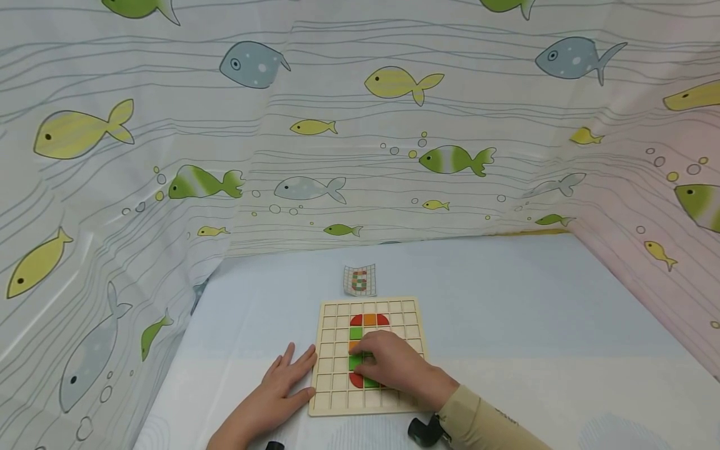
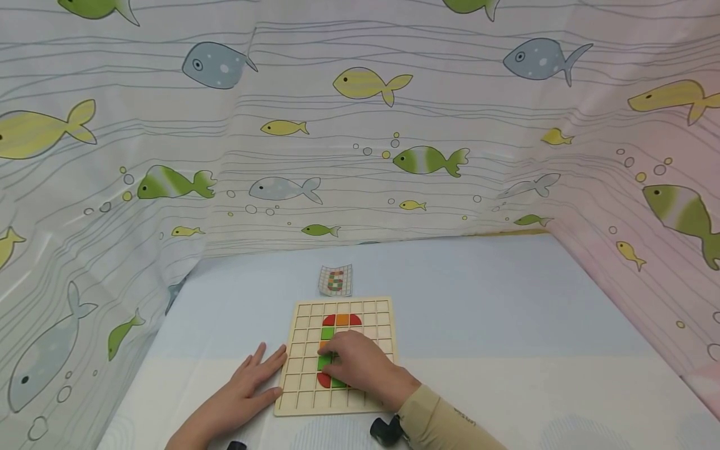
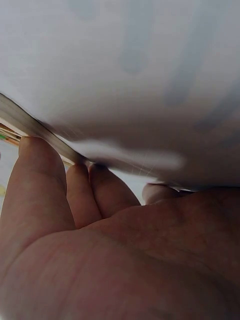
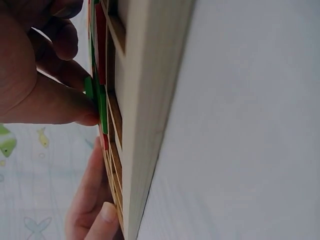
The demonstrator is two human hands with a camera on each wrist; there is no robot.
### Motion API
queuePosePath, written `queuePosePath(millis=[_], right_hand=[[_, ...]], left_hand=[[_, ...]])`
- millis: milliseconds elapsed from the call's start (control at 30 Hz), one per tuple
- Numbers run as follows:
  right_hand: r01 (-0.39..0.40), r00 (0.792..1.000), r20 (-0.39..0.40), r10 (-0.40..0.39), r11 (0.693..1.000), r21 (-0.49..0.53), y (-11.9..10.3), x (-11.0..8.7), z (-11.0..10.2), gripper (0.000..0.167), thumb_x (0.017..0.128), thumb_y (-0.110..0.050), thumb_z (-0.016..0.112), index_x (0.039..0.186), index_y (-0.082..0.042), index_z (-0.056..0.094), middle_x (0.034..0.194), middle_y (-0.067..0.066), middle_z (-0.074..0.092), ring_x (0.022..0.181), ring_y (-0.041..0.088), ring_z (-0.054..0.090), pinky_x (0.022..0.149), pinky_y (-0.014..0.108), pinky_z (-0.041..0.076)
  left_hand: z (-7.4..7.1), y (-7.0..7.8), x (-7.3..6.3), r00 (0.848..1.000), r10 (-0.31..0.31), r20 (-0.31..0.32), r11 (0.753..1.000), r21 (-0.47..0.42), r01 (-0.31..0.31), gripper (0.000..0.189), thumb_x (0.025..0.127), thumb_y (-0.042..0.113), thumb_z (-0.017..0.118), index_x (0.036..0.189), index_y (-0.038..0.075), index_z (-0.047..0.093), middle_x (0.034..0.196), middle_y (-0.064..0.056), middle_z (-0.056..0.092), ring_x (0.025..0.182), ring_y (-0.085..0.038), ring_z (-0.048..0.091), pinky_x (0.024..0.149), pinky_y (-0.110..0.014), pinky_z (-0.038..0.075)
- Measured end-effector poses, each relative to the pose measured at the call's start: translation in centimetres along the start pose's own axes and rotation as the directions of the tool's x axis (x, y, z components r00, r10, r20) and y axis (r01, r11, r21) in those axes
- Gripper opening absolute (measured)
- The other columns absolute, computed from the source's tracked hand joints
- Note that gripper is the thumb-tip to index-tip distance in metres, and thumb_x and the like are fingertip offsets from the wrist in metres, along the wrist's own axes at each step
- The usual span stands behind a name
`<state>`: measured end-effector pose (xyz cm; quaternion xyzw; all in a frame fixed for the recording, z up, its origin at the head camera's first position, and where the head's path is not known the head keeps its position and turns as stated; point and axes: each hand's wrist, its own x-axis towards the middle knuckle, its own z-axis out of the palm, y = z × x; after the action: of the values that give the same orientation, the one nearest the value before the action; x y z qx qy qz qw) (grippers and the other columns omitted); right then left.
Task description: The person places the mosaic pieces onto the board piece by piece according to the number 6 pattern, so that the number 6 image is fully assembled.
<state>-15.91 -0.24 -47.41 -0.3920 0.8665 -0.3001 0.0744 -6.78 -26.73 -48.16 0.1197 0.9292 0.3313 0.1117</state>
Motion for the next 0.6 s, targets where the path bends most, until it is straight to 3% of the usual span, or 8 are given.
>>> queuePosePath(millis=[600], right_hand=[[0.009, 1.0, -0.007, -0.009, 0.999, 0.032, 0.5, -0.02, 0.12, 0.024, 0.087, -0.025, 0.079, 0.11, -0.018, 0.077, 0.098, -0.015, 0.067, 0.088, 0.001, 0.059, 0.08, 0.022, 0.049]], left_hand=[[-0.08, 0.02, 0.11, 1.0, -0.01, 0.01, 1.0, -0.004, 0.01, 0.067, 0.098, 0.042, 0.06, 0.152, 0.009, 0.04, 0.16, 0.001, 0.028, 0.149, -0.037, -0.002, 0.114, -0.058, 0.003]])
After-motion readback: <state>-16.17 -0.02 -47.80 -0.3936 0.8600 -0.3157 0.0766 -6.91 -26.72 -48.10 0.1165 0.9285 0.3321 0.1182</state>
